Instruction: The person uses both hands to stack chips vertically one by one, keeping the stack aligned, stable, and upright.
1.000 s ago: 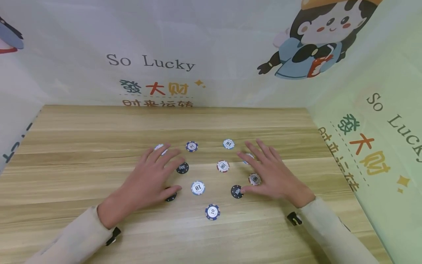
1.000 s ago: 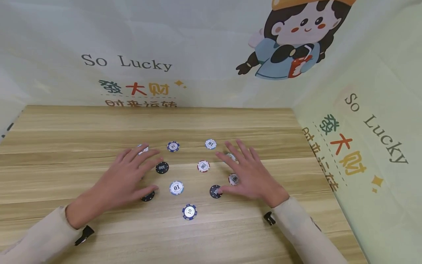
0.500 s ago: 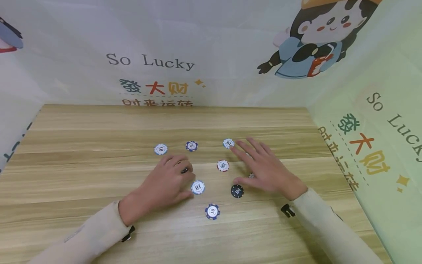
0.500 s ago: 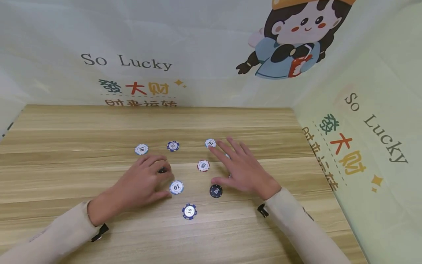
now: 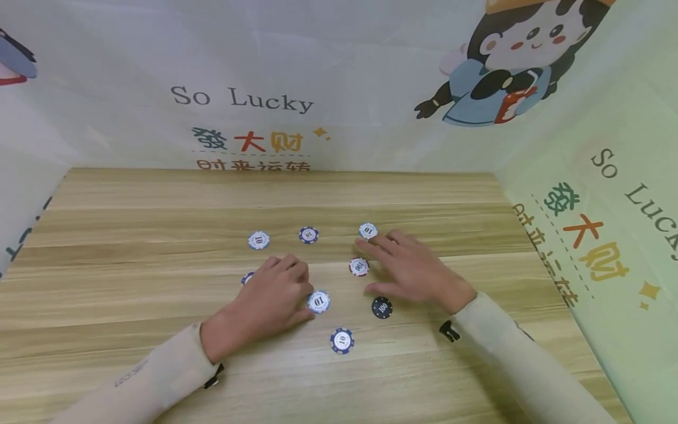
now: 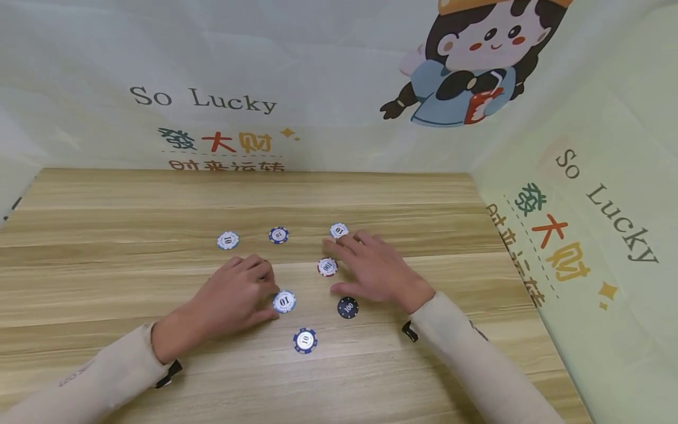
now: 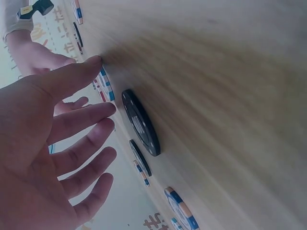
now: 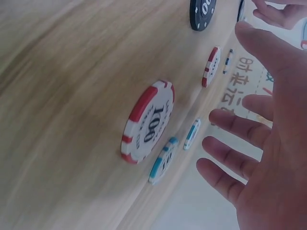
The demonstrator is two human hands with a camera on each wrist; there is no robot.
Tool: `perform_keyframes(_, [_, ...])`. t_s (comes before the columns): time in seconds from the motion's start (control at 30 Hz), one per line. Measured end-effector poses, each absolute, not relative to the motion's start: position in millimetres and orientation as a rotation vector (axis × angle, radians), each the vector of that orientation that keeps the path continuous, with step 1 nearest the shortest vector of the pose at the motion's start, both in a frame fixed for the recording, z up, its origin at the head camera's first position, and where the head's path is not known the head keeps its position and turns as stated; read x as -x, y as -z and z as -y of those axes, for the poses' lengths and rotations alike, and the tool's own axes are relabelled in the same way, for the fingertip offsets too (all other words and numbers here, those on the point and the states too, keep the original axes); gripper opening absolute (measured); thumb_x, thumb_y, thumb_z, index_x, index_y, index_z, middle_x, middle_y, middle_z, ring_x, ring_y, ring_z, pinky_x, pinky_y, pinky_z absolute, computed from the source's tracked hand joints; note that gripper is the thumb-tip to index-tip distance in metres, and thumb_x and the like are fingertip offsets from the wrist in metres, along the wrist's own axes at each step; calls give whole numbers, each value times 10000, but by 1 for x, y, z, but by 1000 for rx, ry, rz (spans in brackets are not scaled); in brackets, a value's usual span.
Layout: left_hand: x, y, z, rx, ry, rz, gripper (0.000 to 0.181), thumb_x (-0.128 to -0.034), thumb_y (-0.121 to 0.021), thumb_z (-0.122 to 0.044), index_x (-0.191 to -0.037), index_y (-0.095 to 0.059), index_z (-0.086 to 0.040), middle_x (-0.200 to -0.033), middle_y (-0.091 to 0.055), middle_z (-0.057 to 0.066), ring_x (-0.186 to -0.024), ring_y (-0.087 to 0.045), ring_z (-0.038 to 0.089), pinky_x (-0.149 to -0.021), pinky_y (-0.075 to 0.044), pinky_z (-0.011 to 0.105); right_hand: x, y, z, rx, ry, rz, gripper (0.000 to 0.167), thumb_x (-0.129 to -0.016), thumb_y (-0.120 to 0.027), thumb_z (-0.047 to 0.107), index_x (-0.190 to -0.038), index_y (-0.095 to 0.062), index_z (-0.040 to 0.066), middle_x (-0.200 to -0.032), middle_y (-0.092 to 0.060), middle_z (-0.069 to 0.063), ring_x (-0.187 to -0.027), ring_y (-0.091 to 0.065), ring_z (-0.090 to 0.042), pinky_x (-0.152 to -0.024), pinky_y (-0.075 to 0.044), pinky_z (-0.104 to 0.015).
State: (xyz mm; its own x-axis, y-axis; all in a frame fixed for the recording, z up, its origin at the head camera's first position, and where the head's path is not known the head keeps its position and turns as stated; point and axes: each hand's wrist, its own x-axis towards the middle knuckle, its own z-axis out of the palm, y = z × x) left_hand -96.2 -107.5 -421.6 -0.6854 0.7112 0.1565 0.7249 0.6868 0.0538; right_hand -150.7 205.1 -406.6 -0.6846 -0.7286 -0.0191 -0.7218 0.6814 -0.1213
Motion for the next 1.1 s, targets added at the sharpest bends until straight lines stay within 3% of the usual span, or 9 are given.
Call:
perform_keyframes(0.33, [95,421,105,1175,116,2784,425,-899,-898,-495,-996,-874,-81,-1061,-724,70,-1076,-634,283,-899,-541,454,156,410,-194,1300,18,-2787,678,-1059,-707,512,-1583,-574,103,-1505,-618,-106,-1319,-579,-328,-1107,-530,-502])
perform_keyframes(0.6, [94,420,104,1173,123,2792,404,-906,-898,-469,-978,-873,-73,-1051,-731,68,-1054,-629,274,-893,-536,447,159,415,-188,1375,-51,-2790,538,-1085,-690,442,-1488,-673,86,-1400,-642,-90,-1191,-597,-286,-1006,-565,-450])
perform_keyframes(1.1, [96,421,103,1149,132,2799,379,-919,-893,-447,-996,-883,-76,-1049,-742,73,-1067,-642,284,-896,-541,456,160,413,-180,1342,0,-2799,374,-1057,-770,321,-1317,-772,52,-1337,-684,-76,-1205,-619,-272,-1038,-570,-442])
